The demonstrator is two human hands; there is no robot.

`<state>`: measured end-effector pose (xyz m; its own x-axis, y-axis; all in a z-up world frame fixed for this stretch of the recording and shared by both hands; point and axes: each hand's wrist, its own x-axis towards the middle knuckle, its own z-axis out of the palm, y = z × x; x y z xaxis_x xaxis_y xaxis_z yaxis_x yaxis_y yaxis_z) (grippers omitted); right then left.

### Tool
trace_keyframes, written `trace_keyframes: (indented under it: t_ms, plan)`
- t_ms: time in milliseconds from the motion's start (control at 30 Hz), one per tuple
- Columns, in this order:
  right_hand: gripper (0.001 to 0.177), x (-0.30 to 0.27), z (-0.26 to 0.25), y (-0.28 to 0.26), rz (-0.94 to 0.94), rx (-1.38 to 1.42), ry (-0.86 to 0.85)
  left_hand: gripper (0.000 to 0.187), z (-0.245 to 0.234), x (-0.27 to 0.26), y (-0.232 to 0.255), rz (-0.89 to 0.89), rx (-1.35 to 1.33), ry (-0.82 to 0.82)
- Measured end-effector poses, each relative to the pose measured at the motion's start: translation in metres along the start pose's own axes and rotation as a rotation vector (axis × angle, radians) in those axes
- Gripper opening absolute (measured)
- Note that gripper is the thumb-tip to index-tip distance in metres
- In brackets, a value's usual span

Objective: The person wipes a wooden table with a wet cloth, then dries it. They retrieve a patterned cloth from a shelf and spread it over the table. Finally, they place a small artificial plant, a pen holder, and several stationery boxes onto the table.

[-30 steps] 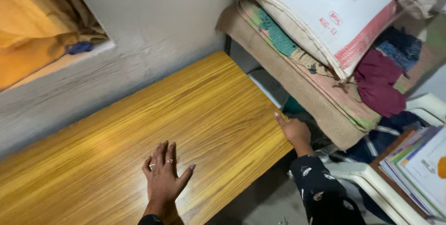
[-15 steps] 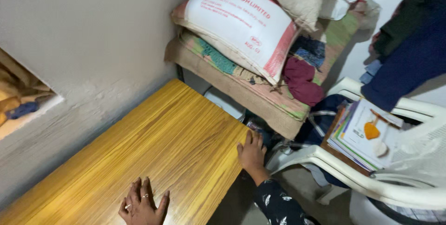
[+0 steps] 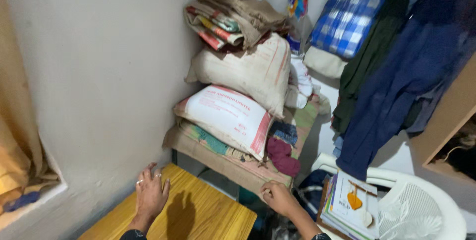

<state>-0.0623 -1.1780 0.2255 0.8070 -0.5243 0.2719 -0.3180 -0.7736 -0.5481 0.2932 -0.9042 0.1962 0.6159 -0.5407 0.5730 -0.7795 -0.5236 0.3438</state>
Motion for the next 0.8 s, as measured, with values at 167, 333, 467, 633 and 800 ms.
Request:
trace_keyframes:
  t_ms: [167, 333, 467, 633, 800]
  plan:
    - [0.020, 0.032, -0.072, 0.030, 0.044, -0.119, 0.177, 0.046, -0.070, 0.088, 0.069, 0.264, -0.222, 0.184]
    - [0.019, 0.046, -0.128, 0.081, 0.128, -0.184, 0.334, 0.043, -0.119, 0.143, 0.092, 0.360, -0.272, 0.263]
    - [0.016, 0.013, -0.121, 0.115, 0.298, -0.271, 0.261, 0.037, -0.132, 0.165, 0.095, 0.434, -0.290, 0.286]
    - [0.019, -0.087, -0.071, 0.126, 0.717, -0.208, -0.349, 0.032, -0.133, 0.170, 0.115, 0.510, -0.332, 0.256]
    - [0.025, -0.251, -0.068, 0.128, 0.919, -0.214, -0.197, 0.026, -0.130, 0.164, 0.141, 0.568, -0.377, 0.173]
